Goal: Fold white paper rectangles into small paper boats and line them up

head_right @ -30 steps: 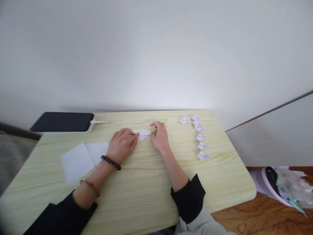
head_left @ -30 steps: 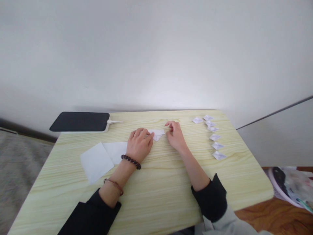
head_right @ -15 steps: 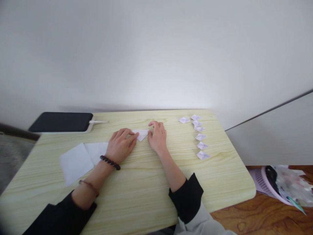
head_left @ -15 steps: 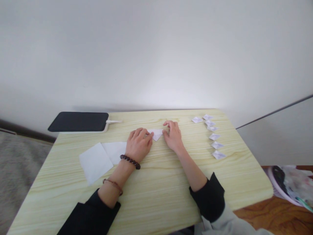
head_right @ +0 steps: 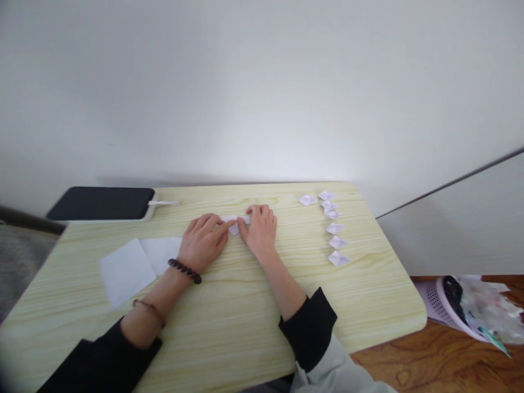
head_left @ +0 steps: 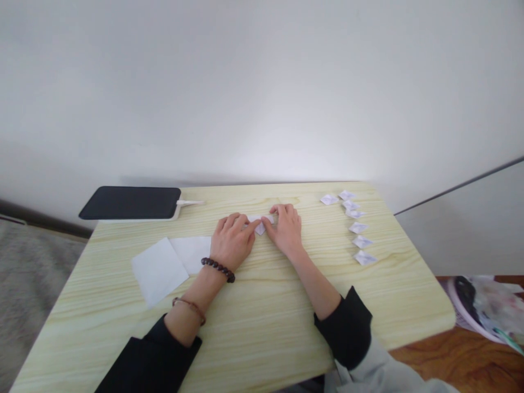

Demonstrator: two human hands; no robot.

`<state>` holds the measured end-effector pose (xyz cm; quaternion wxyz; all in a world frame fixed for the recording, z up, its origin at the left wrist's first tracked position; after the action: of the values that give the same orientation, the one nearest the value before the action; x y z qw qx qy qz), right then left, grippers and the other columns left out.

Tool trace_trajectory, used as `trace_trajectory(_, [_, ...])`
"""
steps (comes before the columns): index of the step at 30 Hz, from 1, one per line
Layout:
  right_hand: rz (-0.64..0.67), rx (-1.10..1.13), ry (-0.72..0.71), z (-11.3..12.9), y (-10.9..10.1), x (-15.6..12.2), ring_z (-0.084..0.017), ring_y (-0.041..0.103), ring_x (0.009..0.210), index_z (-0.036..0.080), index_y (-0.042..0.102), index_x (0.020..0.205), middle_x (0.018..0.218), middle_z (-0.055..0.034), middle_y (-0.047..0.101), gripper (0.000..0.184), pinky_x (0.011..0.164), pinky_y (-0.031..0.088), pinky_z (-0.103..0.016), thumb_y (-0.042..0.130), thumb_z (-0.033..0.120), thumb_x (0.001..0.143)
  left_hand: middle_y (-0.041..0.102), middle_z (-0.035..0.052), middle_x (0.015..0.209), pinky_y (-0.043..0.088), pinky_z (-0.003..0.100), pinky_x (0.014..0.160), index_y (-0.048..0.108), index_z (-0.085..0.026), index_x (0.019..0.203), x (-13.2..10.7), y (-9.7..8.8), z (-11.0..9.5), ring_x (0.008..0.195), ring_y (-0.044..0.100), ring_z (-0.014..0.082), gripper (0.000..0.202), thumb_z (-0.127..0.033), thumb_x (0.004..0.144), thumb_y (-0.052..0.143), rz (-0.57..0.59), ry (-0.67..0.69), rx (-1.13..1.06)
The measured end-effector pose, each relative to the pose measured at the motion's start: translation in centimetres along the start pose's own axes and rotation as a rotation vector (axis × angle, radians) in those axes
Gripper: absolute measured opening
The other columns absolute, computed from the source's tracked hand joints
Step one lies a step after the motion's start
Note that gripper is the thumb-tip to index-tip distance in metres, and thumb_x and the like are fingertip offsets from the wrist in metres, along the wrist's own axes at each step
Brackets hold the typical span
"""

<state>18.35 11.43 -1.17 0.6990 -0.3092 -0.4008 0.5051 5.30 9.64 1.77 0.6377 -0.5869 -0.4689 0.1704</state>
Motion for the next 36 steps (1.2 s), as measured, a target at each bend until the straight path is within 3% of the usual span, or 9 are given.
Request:
trace_trajectory(5, [0.004,-0.009,0.000,0.2,-0.1,0.0,-0.026,0.052,0.096,0.021,0.057,0.097,0.101,-0.0087,0.055,0.023,0.082,0.038,-0.038,0.057,0.039,0.083,0.066,0.0073,0.092,0.044,0.041,0.080,0.070,-0.025,0.102,0.0,0.0,0.1,0.096,0.057,0.0262,0.025,-0.018,0.085,0.053,0.001,-0.015,-0.015])
trace_trajectory(11, [0.007,0.022,0.003,0.0,0.0,0.1,-0.025,0.052,0.096,0.022,0.057,0.098,0.100,-0.0077,0.055,0.021,0.082,0.038,-0.038,0.055,0.038,0.085,0.070,0.0049,0.089,0.044,0.042,0.084,0.073,-0.023,0.089,-0.3,-0.8,1.0,0.103,0.056,0.0270,0.020,-0.016,0.082,0.055,-0.083,-0.068,0.002])
trace_trajectory(17, [0.021,0.019,-0.038,0.2,-0.1,-0.1,-0.026,0.052,0.096,0.021,0.059,0.103,0.104,-0.0085,0.057,0.023,0.081,0.037,-0.038,0.057,0.036,0.085,0.068,0.0037,0.083,0.046,0.038,0.076,0.072,-0.023,0.082,-0.4,-0.7,1.8,0.092,0.059,0.0247,0.016,-0.019,0.080,0.056,-0.090,-0.132,-0.007])
trace_trajectory(24, [0.088,0.028,-0.173,1.3,-0.3,-0.6,-0.023,0.053,0.097,0.025,0.063,0.101,0.105,-0.0058,0.059,0.021,0.083,0.036,-0.037,0.054,0.039,0.088,0.065,0.0082,0.105,0.042,0.042,0.083,0.065,-0.020,0.109,-0.1,0.2,2.0,0.100,0.055,0.0273,0.029,-0.031,0.085,0.055,-0.049,-0.125,-0.026])
trace_trajectory(30, [0.141,0.085,-0.261,1.3,-0.5,-0.8,-0.024,0.050,0.109,0.020,0.058,0.112,0.116,-0.0092,0.054,0.028,0.090,0.036,-0.038,0.056,0.034,0.087,0.063,0.0079,0.105,0.041,0.041,0.088,0.067,-0.021,0.101,-0.1,0.6,2.2,0.104,0.053,0.0262,0.021,-0.028,0.085,0.055,-0.033,-0.129,-0.125])
trace_trajectory(36, [0.213,0.139,-0.269,0.9,0.1,-0.5,-0.024,0.050,0.109,0.020,0.058,0.101,0.116,-0.0078,0.056,0.024,0.090,0.034,-0.039,0.064,0.034,0.081,0.061,0.0085,0.109,0.040,0.042,0.090,0.064,-0.020,0.105,-0.1,1.1,2.4,0.106,0.051,0.0265,0.024,-0.029,0.085,0.054,0.023,-0.147,-0.174])
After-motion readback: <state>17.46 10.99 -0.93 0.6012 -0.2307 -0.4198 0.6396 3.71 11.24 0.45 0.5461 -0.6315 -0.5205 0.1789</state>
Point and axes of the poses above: each hand's wrist, its own x-axis towards the middle knuckle, its own y-axis out of the palm, z = x × y, the point moved 8 cm from there along x, towards the middle knuckle
